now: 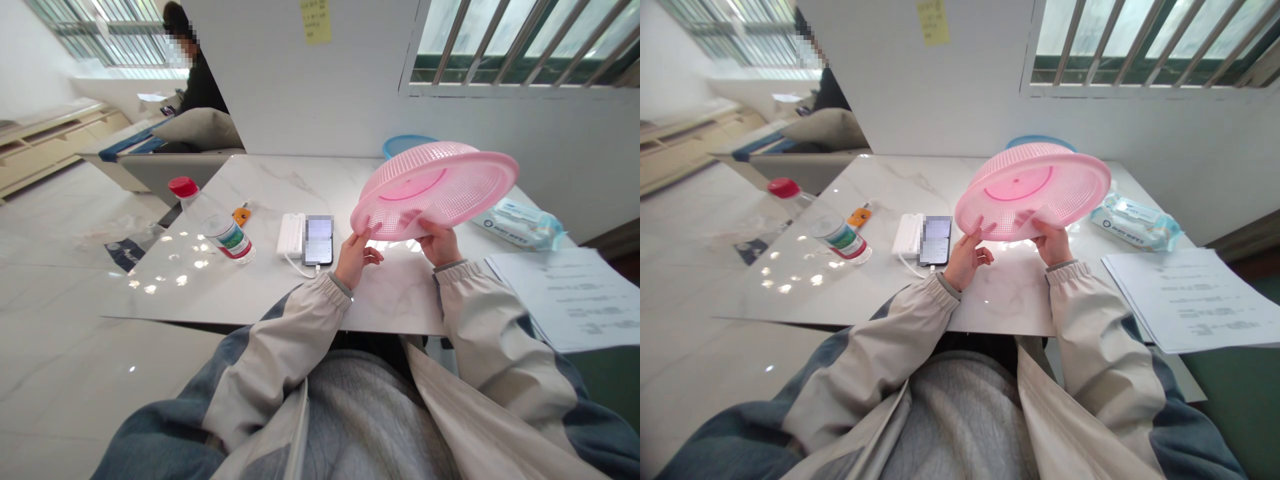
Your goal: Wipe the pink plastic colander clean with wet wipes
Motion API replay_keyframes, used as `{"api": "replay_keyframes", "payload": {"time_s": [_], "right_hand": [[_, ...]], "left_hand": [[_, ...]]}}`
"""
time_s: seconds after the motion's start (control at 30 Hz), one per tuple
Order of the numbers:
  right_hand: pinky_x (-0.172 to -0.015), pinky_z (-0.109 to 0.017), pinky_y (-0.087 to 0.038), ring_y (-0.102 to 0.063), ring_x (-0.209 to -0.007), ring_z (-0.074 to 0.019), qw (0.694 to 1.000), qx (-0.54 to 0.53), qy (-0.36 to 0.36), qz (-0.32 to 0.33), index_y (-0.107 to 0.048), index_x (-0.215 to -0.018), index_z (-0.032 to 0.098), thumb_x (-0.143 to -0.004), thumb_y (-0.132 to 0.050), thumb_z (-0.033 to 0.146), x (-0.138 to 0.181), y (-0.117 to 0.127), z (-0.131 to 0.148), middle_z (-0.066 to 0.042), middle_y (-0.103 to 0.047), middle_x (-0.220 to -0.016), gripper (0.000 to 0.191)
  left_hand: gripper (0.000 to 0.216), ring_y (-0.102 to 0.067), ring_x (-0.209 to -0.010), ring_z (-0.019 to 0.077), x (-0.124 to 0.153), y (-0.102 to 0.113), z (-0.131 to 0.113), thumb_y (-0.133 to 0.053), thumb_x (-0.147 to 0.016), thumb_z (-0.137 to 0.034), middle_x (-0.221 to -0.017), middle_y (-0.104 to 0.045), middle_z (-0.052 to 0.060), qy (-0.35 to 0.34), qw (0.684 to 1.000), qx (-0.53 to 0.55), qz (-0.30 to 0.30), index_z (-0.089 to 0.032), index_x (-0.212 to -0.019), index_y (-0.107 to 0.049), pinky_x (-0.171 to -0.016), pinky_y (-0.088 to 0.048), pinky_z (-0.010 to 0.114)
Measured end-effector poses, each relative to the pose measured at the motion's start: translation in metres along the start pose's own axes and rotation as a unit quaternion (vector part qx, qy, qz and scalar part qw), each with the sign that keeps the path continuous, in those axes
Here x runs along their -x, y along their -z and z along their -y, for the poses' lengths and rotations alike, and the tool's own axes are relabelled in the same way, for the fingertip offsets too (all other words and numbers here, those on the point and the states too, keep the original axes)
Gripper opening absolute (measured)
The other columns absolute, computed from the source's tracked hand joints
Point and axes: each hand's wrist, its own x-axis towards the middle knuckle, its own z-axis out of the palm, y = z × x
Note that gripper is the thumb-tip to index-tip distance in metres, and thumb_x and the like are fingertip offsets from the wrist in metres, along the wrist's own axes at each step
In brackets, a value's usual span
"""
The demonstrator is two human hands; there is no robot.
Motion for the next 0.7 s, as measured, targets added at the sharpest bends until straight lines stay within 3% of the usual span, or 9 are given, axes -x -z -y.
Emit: {"api": "replay_keyframes", "payload": {"time_s": [0.13, 0.37, 0.57, 0.7], "right_hand": [[-0.093, -0.044, -0.069, -0.078, -0.108, -0.027, 1.0, 0.003, -0.021, 0.006, -0.079, -0.104, 0.018, -0.073, -0.083, 0.027, 0.003, -0.002, 0.001, -0.009, -0.083, -0.112, 0.033], [-0.093, -0.046, -0.068, -0.078, -0.109, -0.0282, 0.998, 0.025, -0.058, 0.0, -0.08, -0.102, 0.021, -0.074, -0.082, 0.03, 0.005, -0.005, 0.001, -0.008, -0.083, -0.113, 0.03], [-0.091, -0.049, -0.068, -0.077, -0.109, -0.031, 0.997, 0.04, -0.063, -0.01, -0.08, -0.104, 0.02, -0.073, -0.082, 0.031, 0.006, -0.008, 0.003, -0.011, -0.082, -0.113, 0.033], [-0.089, -0.048, -0.068, -0.076, -0.111, -0.031, 0.997, 0.059, -0.053, -0.01, -0.078, -0.105, 0.02, -0.073, -0.082, 0.032, 0.006, -0.006, 0.001, -0.011, -0.08, -0.116, 0.035]], "left_hand": [[0.053, -0.063, -0.062, 0.006, 0.003, -0.002, -0.002, -0.069, -0.1, -0.049, -0.161, -0.055, 0.012, 0.015, 0.999, 0.026, 0.01, -0.033, -0.15, -0.062, -0.057, -0.054, 0.024], [0.052, -0.064, -0.063, 0.0064, 0.001, 0.0, -0.002, -0.068, -0.101, -0.048, -0.157, -0.06, 0.012, 0.023, 1.0, 0.021, 0.005, -0.033, -0.15, -0.062, -0.059, -0.054, 0.024], [0.053, -0.066, -0.06, 0.0091, -0.006, 0.003, 0.001, -0.071, -0.097, -0.051, -0.114, -0.078, 0.012, -0.028, 0.997, -0.053, -0.04, -0.02, -0.14, -0.068, -0.057, -0.05, 0.023], [0.057, -0.067, -0.058, 0.0129, -0.008, 0.005, 0.003, -0.07, -0.096, -0.059, -0.08, -0.077, 0.009, -0.062, 0.991, -0.092, -0.07, -0.011, -0.126, -0.074, -0.057, -0.052, 0.025]]}}
